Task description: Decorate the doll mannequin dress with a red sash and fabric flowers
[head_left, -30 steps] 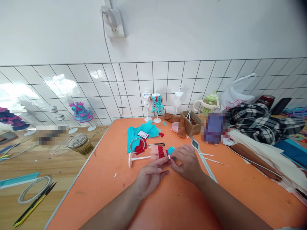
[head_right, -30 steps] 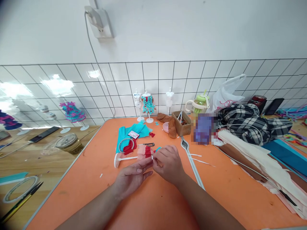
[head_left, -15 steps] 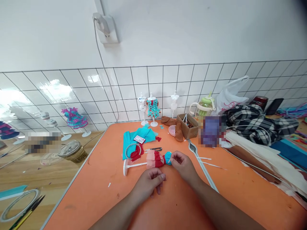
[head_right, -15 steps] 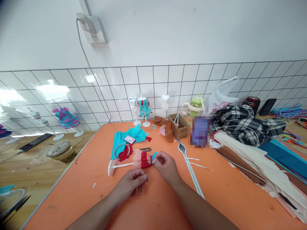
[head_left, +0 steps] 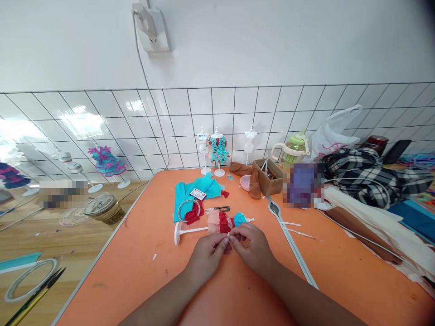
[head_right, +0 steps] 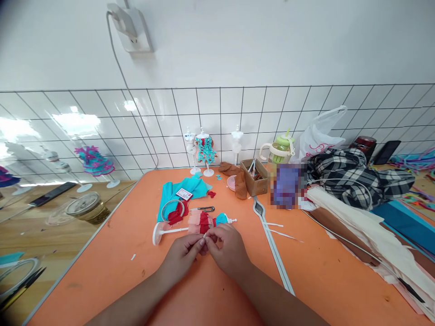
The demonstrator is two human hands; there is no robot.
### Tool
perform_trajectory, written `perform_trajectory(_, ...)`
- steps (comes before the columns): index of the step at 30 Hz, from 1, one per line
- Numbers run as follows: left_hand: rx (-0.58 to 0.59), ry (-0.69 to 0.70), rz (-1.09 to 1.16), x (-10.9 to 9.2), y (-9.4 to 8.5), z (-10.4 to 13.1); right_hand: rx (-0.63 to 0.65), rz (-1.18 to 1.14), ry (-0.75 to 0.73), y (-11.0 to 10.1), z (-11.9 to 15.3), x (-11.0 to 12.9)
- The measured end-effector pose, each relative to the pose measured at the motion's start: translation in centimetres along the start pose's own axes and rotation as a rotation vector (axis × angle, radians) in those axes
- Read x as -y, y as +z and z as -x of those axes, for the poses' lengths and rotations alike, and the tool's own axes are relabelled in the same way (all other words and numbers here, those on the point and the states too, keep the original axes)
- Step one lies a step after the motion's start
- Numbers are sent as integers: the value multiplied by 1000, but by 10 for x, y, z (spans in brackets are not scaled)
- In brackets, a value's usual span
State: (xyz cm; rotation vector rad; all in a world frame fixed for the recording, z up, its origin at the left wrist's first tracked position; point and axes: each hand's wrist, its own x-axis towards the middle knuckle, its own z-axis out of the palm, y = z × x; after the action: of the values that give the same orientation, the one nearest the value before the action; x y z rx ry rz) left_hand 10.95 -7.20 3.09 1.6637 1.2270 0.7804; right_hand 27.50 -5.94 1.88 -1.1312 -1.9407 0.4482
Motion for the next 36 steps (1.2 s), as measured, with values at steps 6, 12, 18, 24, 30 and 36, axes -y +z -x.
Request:
perform_trajectory(6,-18,15,-59,2,-4,0,91,1,-48,-7,2,0)
perform_trajectory(12,42,-244,275,-3,-3,-2,28,116,-182,-5,7,-1)
perform_trajectory(18,119,-321,486,-5,-4,-2,-106,204,-287,-8,7,2)
perform_trajectory(24,111,-269,392,-5,-3,-3,-29,205,-214,-3,6,2)
perform_trajectory(30,127,-257,310,-2,0,-3,-31,217,-183,1,6,-6)
perform_trajectory(36,77,-151,141,2,2,-2,-44,212,-195,-1,6,-6)
